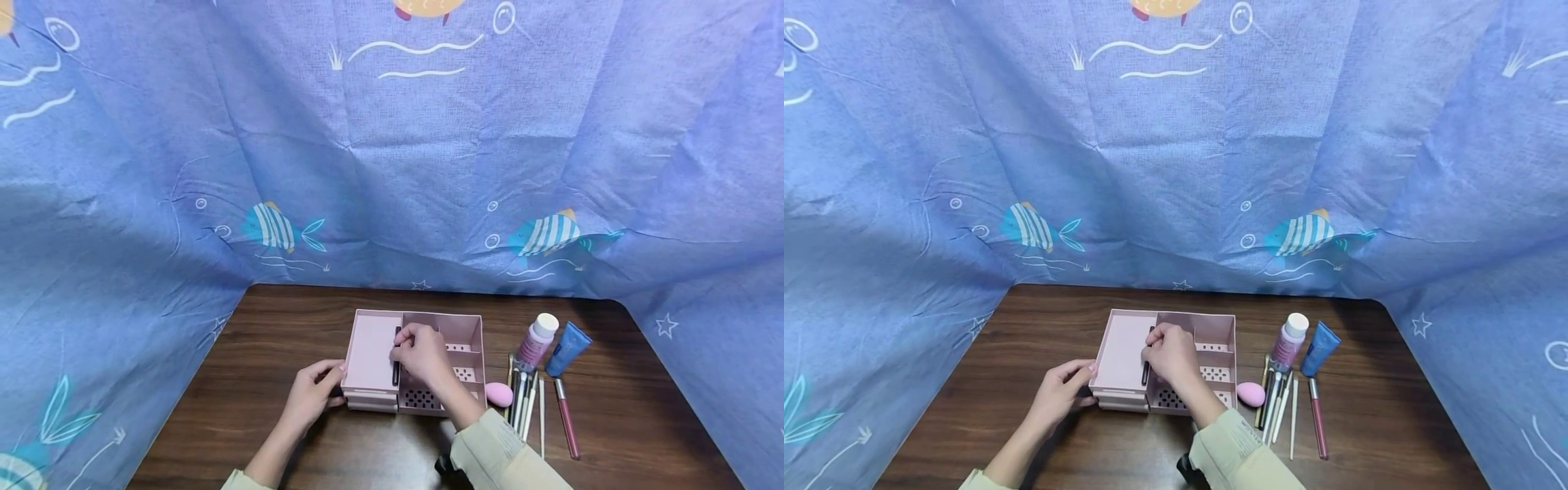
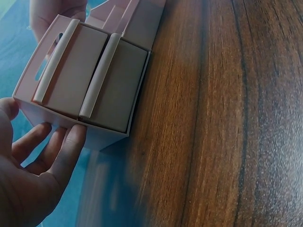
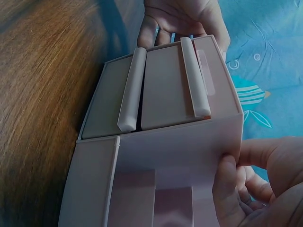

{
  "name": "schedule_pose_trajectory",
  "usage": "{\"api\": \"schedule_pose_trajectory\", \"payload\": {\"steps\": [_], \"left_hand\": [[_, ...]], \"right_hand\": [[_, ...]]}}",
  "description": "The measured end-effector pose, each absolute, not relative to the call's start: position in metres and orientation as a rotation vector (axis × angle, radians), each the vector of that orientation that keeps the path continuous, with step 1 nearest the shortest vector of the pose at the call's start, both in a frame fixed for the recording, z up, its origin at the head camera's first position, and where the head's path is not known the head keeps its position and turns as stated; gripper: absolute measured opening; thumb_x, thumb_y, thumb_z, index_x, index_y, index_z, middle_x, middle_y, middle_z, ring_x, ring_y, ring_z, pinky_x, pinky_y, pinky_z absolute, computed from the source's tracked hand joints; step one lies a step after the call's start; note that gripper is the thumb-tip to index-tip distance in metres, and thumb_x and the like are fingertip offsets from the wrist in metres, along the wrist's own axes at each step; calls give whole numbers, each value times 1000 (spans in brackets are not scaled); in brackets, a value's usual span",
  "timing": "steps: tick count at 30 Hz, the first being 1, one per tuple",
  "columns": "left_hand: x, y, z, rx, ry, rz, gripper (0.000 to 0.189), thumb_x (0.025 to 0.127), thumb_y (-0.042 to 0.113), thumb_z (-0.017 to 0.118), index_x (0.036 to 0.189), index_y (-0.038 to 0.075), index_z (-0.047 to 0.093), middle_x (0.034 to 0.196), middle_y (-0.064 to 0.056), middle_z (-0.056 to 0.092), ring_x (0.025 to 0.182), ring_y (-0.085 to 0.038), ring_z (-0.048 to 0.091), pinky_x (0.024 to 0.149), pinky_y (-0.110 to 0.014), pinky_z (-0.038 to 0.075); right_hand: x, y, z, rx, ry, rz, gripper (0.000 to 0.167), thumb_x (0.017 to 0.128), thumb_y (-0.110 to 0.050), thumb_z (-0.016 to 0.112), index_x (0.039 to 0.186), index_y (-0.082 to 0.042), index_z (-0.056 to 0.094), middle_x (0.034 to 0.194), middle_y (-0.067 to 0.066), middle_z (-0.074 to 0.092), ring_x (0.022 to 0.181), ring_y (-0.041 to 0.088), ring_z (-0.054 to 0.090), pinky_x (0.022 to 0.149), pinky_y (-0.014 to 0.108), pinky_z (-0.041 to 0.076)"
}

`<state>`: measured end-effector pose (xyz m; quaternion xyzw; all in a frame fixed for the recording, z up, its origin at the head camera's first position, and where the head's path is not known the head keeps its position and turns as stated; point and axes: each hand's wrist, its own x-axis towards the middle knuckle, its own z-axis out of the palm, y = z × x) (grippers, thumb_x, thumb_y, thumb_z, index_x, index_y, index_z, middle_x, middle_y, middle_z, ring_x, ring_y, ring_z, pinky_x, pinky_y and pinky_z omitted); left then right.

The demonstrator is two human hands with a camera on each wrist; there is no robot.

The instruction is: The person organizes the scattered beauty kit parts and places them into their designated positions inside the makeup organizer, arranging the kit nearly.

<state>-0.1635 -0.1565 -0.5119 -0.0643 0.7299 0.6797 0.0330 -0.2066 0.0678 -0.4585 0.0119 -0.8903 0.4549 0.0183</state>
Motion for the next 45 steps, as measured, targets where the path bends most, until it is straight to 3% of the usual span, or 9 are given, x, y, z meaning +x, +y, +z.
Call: {"api": "schedule_pose_trajectory", "payload": {"steps": [7,15,38,45], "left_hand": [[-161,-157,-514,-217,2254,2083,26,97,17,70,117,-1,73,95,-10,67,86,-18,67,68,-37,68],[-158,-155,-519,-231,2243,2085,27,97,17,70,116,-2,73,93,-8,66,85,-17,66,67,-36,67],[-164,-155,-515,-205,2248,2116,23,98,13,68,114,-3,73,92,-9,67,82,-15,68,66,-36,67],[-162,-155,-513,-215,2247,2109,24,98,14,68,115,-2,73,92,-9,66,84,-16,67,67,-37,67]], "right_hand": [[-204,72,-458,99,-2772,1452,19,73,-14,86,84,-10,71,63,-6,59,55,8,54,59,24,48],[-196,87,-461,175,-2781,1432,20,76,-19,86,89,-11,73,67,-8,65,60,6,60,60,25,51],[-176,148,-453,115,-2716,1382,18,78,-14,86,92,-14,75,75,-6,69,69,8,62,62,23,54],[-168,172,-454,58,-2727,1319,20,80,-13,86,96,-9,75,76,-4,68,70,9,61,61,20,52]]}}
